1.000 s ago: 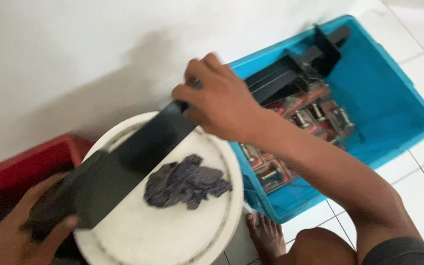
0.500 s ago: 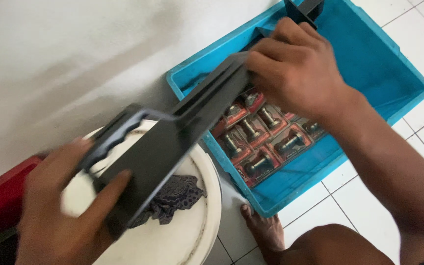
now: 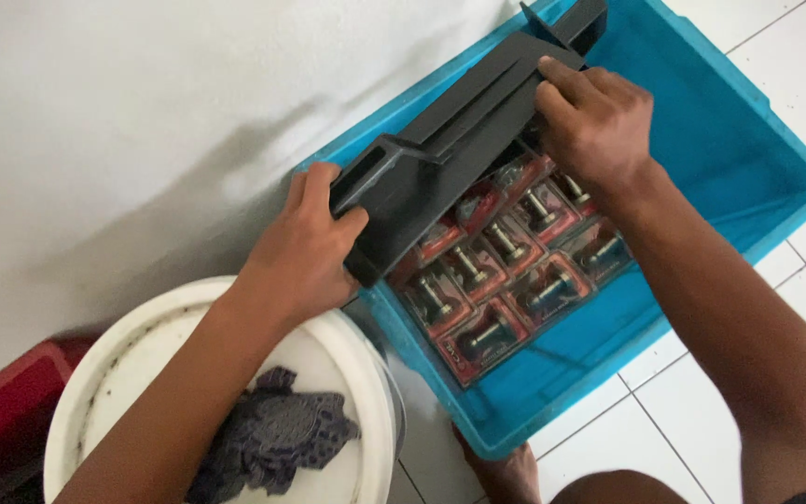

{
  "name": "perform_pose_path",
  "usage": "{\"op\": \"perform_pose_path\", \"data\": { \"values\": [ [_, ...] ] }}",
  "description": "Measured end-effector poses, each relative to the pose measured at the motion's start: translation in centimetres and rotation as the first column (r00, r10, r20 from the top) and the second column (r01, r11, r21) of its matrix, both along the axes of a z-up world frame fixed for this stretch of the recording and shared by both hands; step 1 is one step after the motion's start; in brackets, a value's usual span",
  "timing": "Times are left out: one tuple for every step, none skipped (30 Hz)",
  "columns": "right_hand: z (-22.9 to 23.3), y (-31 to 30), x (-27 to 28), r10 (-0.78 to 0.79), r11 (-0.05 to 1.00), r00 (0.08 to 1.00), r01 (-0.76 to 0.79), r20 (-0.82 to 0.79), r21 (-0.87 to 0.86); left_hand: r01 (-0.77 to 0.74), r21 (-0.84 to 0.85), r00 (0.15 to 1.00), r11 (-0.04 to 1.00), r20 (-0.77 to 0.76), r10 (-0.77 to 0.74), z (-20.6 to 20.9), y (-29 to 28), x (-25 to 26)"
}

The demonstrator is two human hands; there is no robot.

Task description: Cleaning black plastic components with a cloth and sorting them from a red bin to a blue bin

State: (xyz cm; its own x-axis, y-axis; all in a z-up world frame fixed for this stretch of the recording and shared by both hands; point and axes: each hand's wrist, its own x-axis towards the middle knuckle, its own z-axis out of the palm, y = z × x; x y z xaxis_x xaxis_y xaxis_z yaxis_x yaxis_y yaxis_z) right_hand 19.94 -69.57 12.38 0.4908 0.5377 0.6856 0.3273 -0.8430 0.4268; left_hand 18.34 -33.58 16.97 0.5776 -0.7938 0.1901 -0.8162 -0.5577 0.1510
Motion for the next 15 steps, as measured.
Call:
{"op": "perform_pose_path", "data": {
  "values": [
    [-0.8,-0.2,0.6,-0.002,1.000,1.000,0.002,0.001,0.003,0.002,0.003,1.000,1.000,0.001,-0.002,-0.5,-0.1,0.7],
    [-1.6,-0.5,1.1,-0.052,0.999,0.998,0.051,-0.036,-0.018,-0.005,0.066,1.000,0.998,-0.011,0.006,-0.9,-0.4,1.6],
    [-2.4,-0.9,1.7,-0.103,0.994,0.992,0.100,-0.072,-0.041,-0.012,0.129,1.000,0.992,-0.021,0.015,-1.4,-0.7,2.4],
    [-2.8,-0.9,2.2,-0.105,0.994,0.992,0.103,-0.069,-0.040,-0.010,0.129,1.000,0.992,-0.018,0.012,-2.0,-1.0,2.9],
    [-3.2,-0.8,2.8,-0.081,0.997,0.996,0.080,-0.034,-0.023,-0.044,0.211,0.993,0.977,-0.097,0.066,-2.5,-1.2,3.4],
    [-3.7,-0.6,3.5,-0.051,0.999,0.999,0.051,0.001,-0.007,-0.077,0.293,0.976,0.953,-0.171,0.131,-3.1,-1.3,3.8],
    [-4.2,-0.6,3.8,-0.049,0.999,0.999,0.049,0.003,-0.006,-0.080,0.294,0.977,0.952,-0.169,0.134,-3.5,-1.6,4.1],
    [-4.6,-0.5,4.2,-0.066,0.997,0.998,0.066,-0.004,-0.028,-0.091,0.340,0.968,0.936,-0.191,0.163,-3.8,-1.8,4.3],
    [-5.0,-0.5,4.6,-0.084,0.995,0.996,0.083,-0.010,-0.051,-0.101,0.384,0.958,0.918,-0.212,0.194,-4.2,-2.1,4.5],
    [-5.4,-0.6,4.8,-0.079,0.996,0.997,0.078,-0.013,-0.050,-0.105,0.386,0.956,0.917,-0.214,0.199,-4.3,-2.2,5.0],
    [-5.9,-0.6,5.0,-0.092,0.995,0.995,0.091,-0.036,-0.036,-0.108,0.439,0.972,0.892,-0.141,0.187,-4.5,-2.3,5.4],
    [-6.5,-0.4,5.1,-0.101,0.995,0.993,0.100,-0.064,-0.021,-0.115,0.494,0.982,0.862,-0.074,0.174,-4.8,-2.2,5.6],
    [-6.4,-0.2,4.8,-0.091,0.996,0.993,0.090,-0.072,-0.017,-0.120,0.499,0.980,0.858,-0.080,0.184,-4.6,-2.6,5.7],
    [-6.2,0.2,4.8,-0.074,0.997,0.997,0.074,-0.036,0.003,-0.120,0.492,0.977,0.862,-0.096,0.191,-4.4,-2.9,5.8],
    [-6.0,0.5,4.7,-0.057,0.998,0.998,0.057,0.000,0.024,-0.120,0.485,0.974,0.866,-0.112,0.198,-4.1,-3.2,5.8]
  ]
}}
